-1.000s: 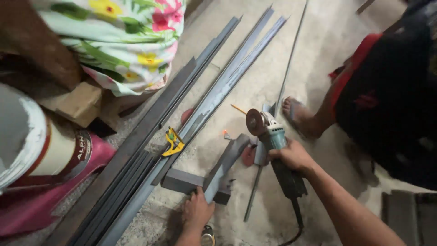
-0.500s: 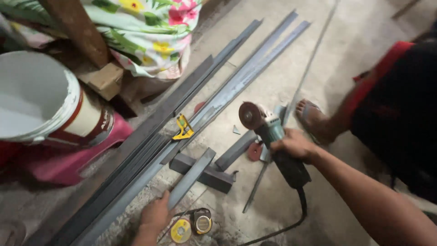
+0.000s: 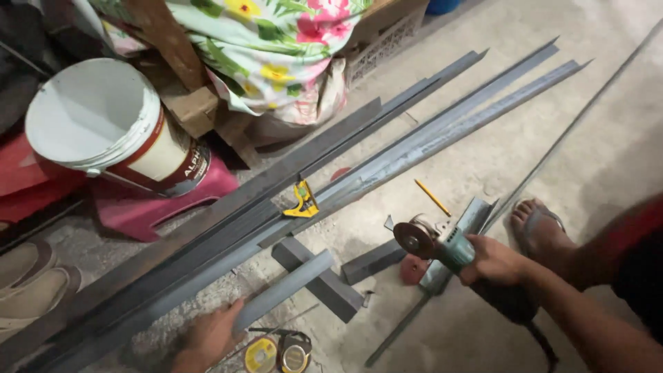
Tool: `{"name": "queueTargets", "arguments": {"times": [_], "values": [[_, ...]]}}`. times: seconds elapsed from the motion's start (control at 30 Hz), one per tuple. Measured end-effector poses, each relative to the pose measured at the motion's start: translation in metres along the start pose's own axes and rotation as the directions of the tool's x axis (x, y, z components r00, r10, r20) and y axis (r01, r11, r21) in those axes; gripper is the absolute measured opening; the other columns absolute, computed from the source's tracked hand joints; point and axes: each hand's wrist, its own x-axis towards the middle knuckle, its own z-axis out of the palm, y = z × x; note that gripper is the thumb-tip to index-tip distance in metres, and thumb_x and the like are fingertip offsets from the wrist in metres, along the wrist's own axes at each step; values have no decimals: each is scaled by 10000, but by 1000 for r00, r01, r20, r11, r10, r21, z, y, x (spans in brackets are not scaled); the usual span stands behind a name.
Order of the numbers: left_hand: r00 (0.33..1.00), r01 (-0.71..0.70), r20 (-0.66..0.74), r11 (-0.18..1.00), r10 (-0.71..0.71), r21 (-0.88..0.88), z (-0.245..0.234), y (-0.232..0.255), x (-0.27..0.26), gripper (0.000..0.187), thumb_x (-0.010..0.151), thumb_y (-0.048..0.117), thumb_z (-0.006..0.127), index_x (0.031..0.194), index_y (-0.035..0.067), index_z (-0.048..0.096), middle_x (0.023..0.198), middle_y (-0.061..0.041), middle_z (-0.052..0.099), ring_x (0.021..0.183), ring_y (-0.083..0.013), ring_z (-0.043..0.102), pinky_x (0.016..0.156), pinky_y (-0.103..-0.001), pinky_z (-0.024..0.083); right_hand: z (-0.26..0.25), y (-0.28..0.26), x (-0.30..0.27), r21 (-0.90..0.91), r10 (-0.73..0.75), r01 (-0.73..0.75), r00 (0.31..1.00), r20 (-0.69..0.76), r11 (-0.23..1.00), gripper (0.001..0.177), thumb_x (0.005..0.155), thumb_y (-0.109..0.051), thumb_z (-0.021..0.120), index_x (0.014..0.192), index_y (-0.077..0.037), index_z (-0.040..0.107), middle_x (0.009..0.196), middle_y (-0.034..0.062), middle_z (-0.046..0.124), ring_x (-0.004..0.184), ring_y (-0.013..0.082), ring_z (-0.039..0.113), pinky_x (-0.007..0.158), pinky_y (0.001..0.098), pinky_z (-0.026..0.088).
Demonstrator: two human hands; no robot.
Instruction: Cutting metal profiles using a handheld angle grinder on a workshop floor.
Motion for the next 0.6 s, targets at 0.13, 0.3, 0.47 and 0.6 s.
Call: {"name": "queueTargets", "arguments": {"times": [0.13, 0.3, 0.47, 0.6], "values": [[983, 184, 44, 927, -180, -328, 0, 15, -1, 727, 983, 388, 671, 1603, 308, 299, 1385, -7, 659, 1235, -256, 677, 992, -403, 555, 48, 43, 35, 43, 5, -5, 1000, 9, 999, 464, 541, -234, 795, 993, -152, 733, 897, 14, 760, 811, 144, 673, 738, 303, 525], [938, 226, -152, 883, -312, -412, 59, -3, 32, 808, 794, 321, 800, 1518, 417, 457, 1447, 108, 651, 1273, -238, 685, 1012, -386, 551, 87, 19, 30, 267, 32, -68, 990, 138, 961, 595, 536, -218, 768, 1119, -111, 713, 969, 33, 745, 859, 160, 682, 736, 307, 542], [938, 322, 28, 837, -346, -442, 39, 2, 46, 879, 749, 324, 773, 1565, 334, 445, 1510, 48, 628, 1363, -218, 643, 1117, -349, 497, 90, -13, 14, 397, -22, -80, 969, 247, 914, 395, 599, -100, 743, 994, -105, 732, 825, 56, 709, 740, 171, 644, 648, 297, 513], [917, 397, 245, 791, -315, -467, 9, 13, 39, 855, 900, 355, 745, 1636, 341, 311, 1555, 60, 602, 1360, -198, 670, 1049, -368, 530, 97, -23, 15, 356, -17, -76, 968, 252, 931, 344, 585, -157, 731, 928, -129, 721, 835, 19, 679, 799, 138, 625, 680, 285, 489]]}}
